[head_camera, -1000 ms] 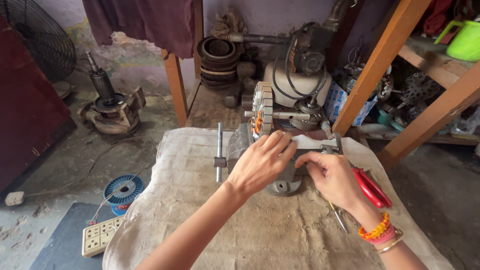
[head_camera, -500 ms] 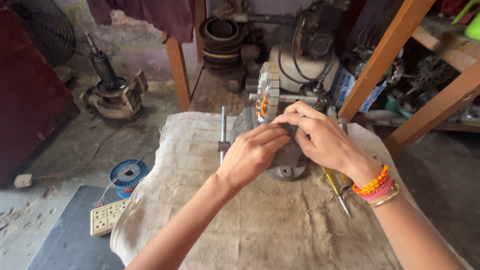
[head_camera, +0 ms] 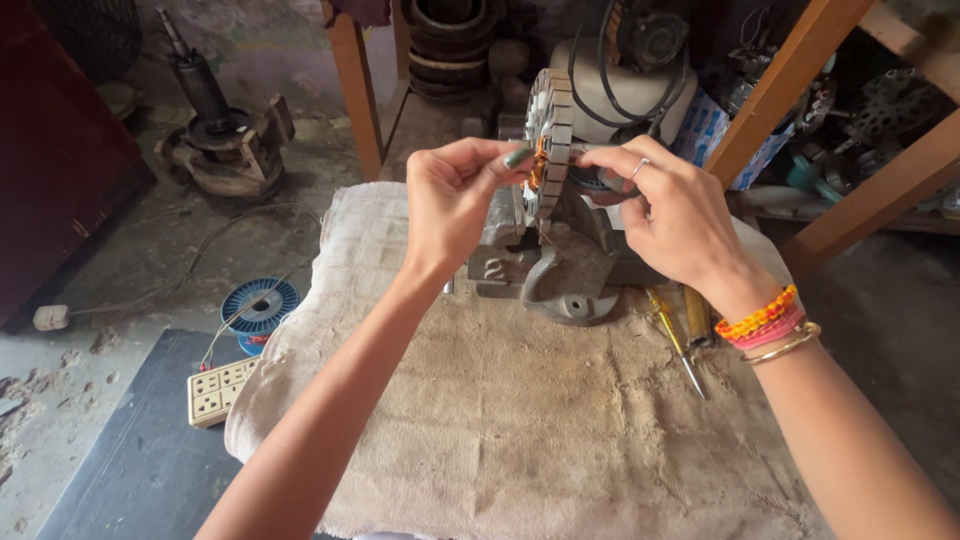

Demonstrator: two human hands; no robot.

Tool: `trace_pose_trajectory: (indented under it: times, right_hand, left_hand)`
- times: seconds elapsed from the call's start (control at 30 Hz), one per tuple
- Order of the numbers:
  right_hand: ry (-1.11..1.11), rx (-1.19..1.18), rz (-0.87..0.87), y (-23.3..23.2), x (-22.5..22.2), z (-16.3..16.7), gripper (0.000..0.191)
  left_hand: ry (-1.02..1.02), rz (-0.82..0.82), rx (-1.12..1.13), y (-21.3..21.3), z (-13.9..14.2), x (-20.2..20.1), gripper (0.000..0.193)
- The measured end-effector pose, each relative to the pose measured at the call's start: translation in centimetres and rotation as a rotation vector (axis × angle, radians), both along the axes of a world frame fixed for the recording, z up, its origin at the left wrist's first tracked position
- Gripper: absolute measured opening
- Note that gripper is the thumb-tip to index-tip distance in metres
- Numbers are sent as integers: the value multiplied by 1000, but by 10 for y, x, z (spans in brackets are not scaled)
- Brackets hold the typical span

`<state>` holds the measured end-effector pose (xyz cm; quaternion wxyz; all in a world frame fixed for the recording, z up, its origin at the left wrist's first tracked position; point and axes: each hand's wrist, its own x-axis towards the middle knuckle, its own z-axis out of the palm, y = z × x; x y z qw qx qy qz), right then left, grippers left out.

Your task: The person works on a motor rotor clamped in a bench vise, pressing small wedge pieces into the slots around the rotor one at a time by hand. They occasionally use a screwdriver to work on the rotor and reposition the piece in the vise while continuing to seat the wedges.

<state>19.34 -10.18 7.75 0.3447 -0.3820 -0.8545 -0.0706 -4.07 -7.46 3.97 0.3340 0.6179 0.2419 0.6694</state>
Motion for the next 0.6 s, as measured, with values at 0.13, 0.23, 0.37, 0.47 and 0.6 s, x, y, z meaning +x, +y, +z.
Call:
trace_pose_trajectory:
  times: [0.13,0.23,0.37,0.47,0.6]
  right_hand:
    - [-3,-30,-44,7,-6,-5,54]
    - [15,-17,-19,10,-11,-12,55]
    - [27,49,17,9,-9,-15,54]
    - [10,21,-38,9,-10,-14,55]
    - [51,20,-23,10,-14,-13,53]
  left_hand:
    - [-275,-35,-205,16,-8,1,17]
    - [-543,-137,-436,22,-12,6,17]
    - [-753,-282,-534,19,-13,6,19]
    - [-757,-270,-533,13,-12,5,19]
    - [-772,-225,-557,6,-9,6,19]
